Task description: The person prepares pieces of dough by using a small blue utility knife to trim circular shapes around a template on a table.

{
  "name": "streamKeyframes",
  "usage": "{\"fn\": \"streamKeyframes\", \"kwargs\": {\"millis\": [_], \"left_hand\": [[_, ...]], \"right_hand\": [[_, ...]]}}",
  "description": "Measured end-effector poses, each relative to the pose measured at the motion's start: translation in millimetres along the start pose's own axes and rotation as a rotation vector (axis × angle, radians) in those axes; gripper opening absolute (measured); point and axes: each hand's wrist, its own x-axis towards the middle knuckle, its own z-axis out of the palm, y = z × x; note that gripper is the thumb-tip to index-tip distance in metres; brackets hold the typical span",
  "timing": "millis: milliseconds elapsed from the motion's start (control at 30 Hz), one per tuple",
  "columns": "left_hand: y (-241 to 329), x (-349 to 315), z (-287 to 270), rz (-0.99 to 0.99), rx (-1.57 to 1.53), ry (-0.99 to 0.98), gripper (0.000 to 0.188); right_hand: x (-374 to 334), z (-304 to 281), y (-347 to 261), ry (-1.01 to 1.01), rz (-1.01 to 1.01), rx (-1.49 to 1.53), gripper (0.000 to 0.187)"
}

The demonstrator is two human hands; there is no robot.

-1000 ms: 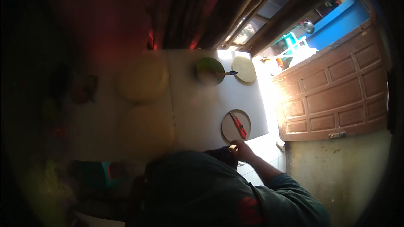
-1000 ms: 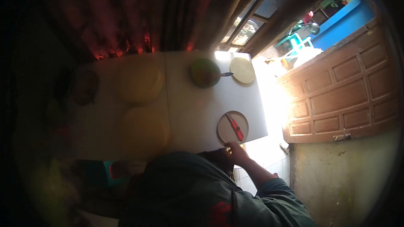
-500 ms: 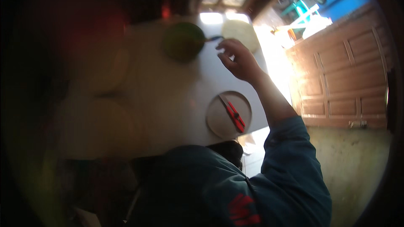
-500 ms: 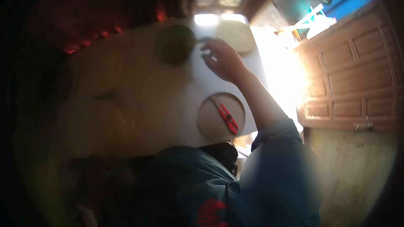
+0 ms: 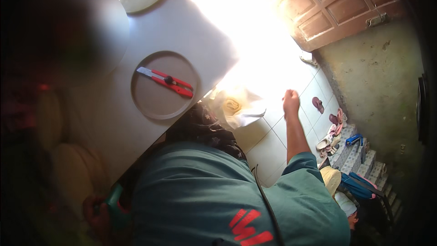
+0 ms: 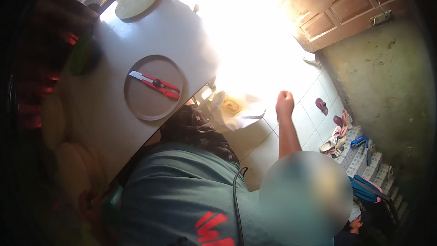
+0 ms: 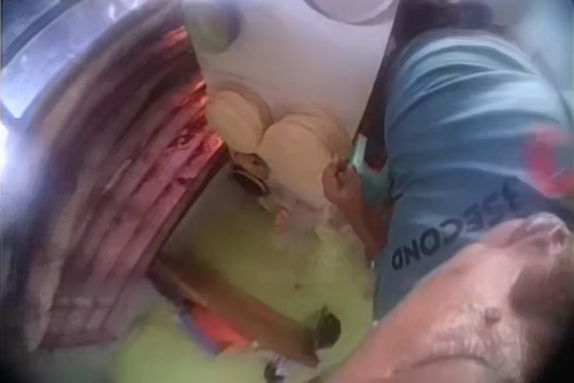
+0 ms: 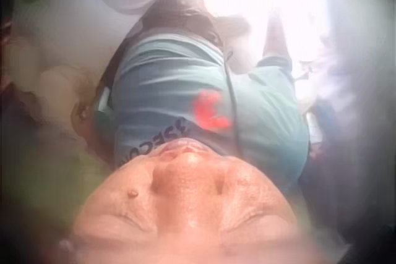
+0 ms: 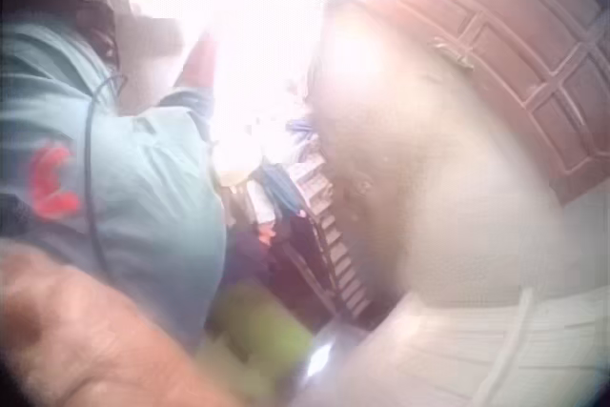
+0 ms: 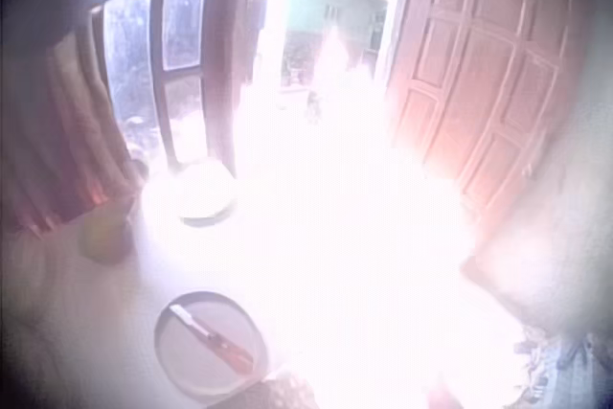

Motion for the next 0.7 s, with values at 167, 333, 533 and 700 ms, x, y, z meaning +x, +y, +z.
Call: {"fn": "streamKeyframes", "kwargs": {"millis": [167, 333, 533, 700], "left_hand": [[32, 5, -5, -0.009, 0.473, 0.002, 0.038], [64, 0, -11, -0.430, 0.496, 0.016, 0.037], [3, -23, 3, -0.510, 0.251, 0.077, 0.038], [-31, -30, 0, -0.183, 0.413, 0.122, 0.043]], "right_hand": [[-36, 60, 80, -0.217, -0.224, -0.042, 0.022], [-62, 74, -84, -0.250, -0.879, 0.181, 0.017], [-162, 108, -228, -0.440, -1.338, 0.149, 0.017], [-312, 158, -273, -1.121, -1.666, 0.105, 0.023]]}}
